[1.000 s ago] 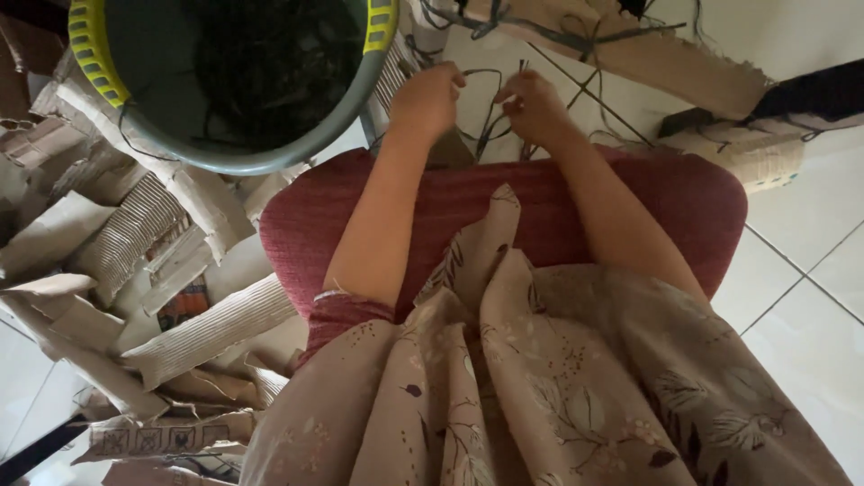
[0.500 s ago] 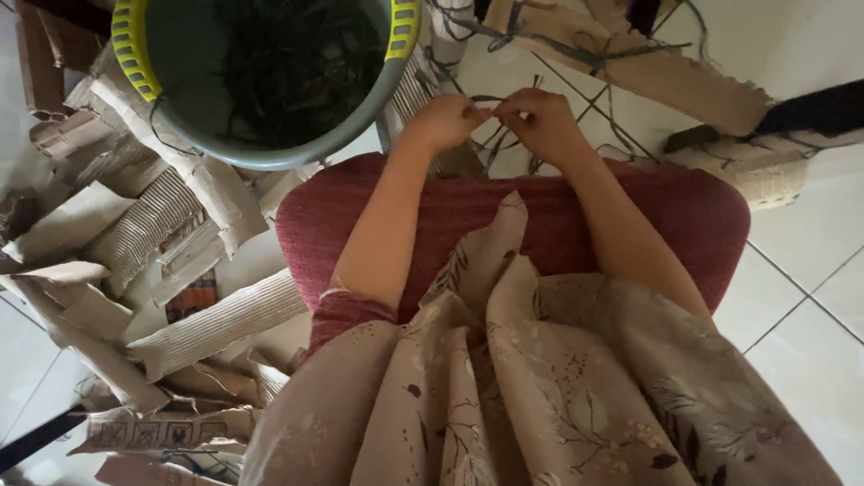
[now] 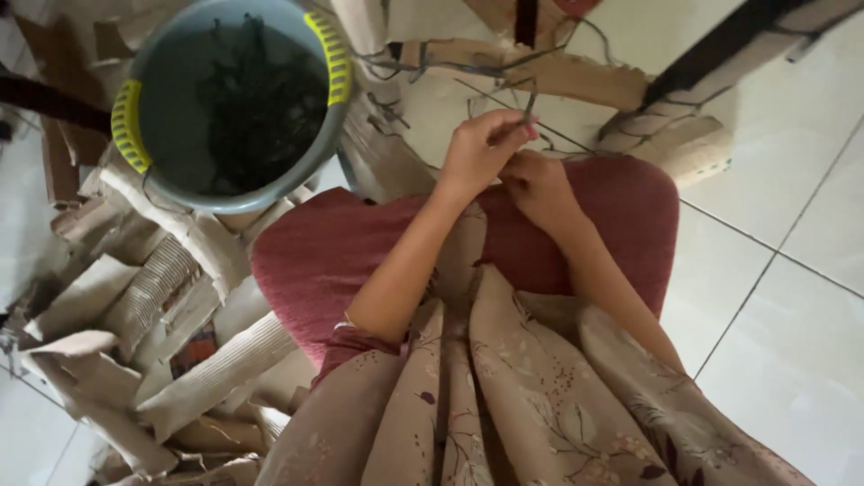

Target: The person sits cross-legged and repeatedly ties thin cords around cylindrical cardboard rolls. They pick up a roll, wrap a cord around it, and tie a knot by hand. The tied rolls are placed on the floor beside them.

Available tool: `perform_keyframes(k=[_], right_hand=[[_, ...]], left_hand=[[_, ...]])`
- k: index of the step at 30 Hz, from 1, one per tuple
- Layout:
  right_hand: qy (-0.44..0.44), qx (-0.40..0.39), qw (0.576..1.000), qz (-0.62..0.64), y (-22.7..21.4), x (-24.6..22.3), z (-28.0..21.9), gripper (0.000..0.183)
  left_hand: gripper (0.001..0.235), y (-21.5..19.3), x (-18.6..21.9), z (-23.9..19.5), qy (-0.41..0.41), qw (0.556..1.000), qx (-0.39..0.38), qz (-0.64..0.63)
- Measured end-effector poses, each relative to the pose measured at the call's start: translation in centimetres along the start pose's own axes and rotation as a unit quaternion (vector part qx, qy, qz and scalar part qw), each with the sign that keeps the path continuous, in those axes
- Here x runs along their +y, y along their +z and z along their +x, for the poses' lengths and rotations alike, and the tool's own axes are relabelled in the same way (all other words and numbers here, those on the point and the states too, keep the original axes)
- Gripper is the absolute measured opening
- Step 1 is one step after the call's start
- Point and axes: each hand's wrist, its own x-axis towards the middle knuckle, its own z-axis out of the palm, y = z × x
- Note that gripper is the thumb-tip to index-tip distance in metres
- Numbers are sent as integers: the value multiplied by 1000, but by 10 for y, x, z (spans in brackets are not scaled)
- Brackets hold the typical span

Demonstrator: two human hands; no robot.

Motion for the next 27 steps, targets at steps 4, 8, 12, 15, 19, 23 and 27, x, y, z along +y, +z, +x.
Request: perform_keyframes(k=[4, 8, 12, 15, 19, 23, 27], right_hand=[[-24, 58, 998, 24, -22, -6, 0, 17], [-55, 80, 995, -7, -50, -29, 11, 21], [-47, 142, 987, -59, -58, -13, 8, 21], [54, 144, 987, -49, -54, 12, 1, 15], [298, 36, 954, 0, -70, 0, 5, 12], [308, -5, 951, 2, -70, 12, 8, 20], [285, -6, 959, 1, -64, 26, 8, 16]], left_hand=[[21, 29, 17, 22, 94, 995, 21, 32], [18, 40, 42, 61, 219, 971, -58, 80], [18, 68, 40, 103, 296, 951, -62, 62], [18, 91, -10, 129, 228, 963, -59, 133], [28, 105, -52, 126, 158, 948, -92, 261], [19, 103, -61, 120, 242, 943, -9, 227], [32, 87, -48, 118, 271, 924, -92, 253]])
